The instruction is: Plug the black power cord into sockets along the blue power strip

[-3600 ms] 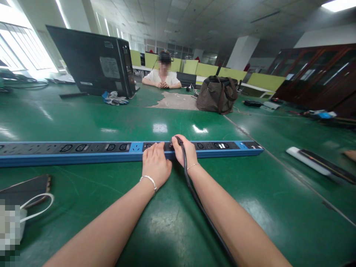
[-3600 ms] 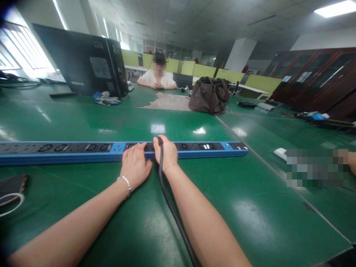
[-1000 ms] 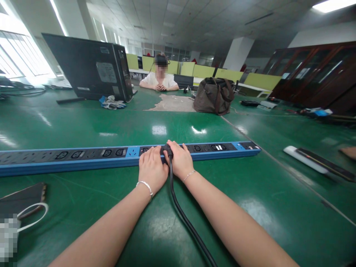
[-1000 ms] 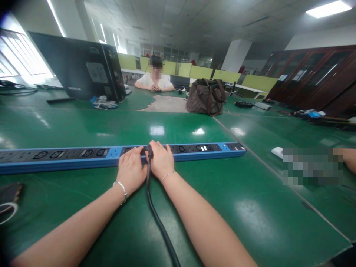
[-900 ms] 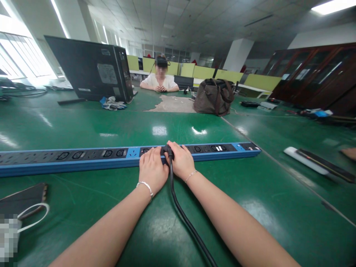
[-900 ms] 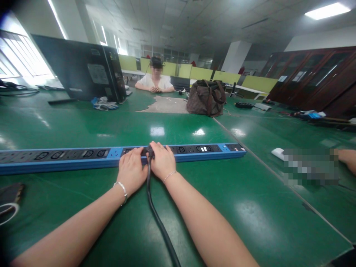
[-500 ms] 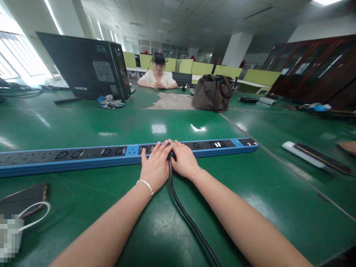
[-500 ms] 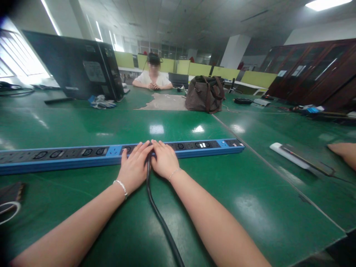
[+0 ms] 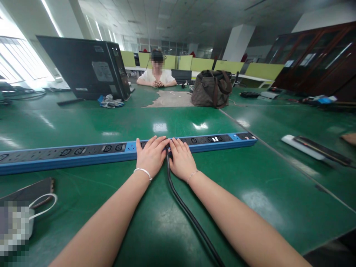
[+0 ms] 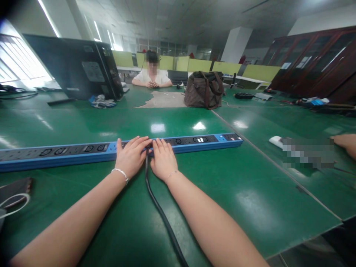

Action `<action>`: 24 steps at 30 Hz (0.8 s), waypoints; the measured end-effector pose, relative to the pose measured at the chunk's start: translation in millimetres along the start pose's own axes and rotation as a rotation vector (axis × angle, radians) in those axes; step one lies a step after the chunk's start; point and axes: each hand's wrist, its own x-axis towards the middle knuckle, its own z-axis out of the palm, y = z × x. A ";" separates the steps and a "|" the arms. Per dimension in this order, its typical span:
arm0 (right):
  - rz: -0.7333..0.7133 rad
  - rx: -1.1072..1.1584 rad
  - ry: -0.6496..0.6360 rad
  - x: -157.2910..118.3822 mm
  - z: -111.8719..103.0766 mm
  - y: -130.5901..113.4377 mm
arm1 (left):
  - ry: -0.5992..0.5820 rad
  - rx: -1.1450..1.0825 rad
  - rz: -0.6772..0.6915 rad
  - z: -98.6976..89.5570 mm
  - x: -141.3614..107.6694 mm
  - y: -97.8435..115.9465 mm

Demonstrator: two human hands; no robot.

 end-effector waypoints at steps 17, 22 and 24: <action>0.054 0.112 0.103 17.8 2.9 17.6 | -0.017 -0.044 -0.015 11.9 16.2 -2.2; 0.058 0.130 0.082 17.4 1.0 16.9 | -0.032 -0.031 -0.002 11.6 23.7 -5.3; 0.066 0.133 0.079 17.3 0.7 16.7 | -0.034 -0.046 0.002 12.9 23.4 -6.0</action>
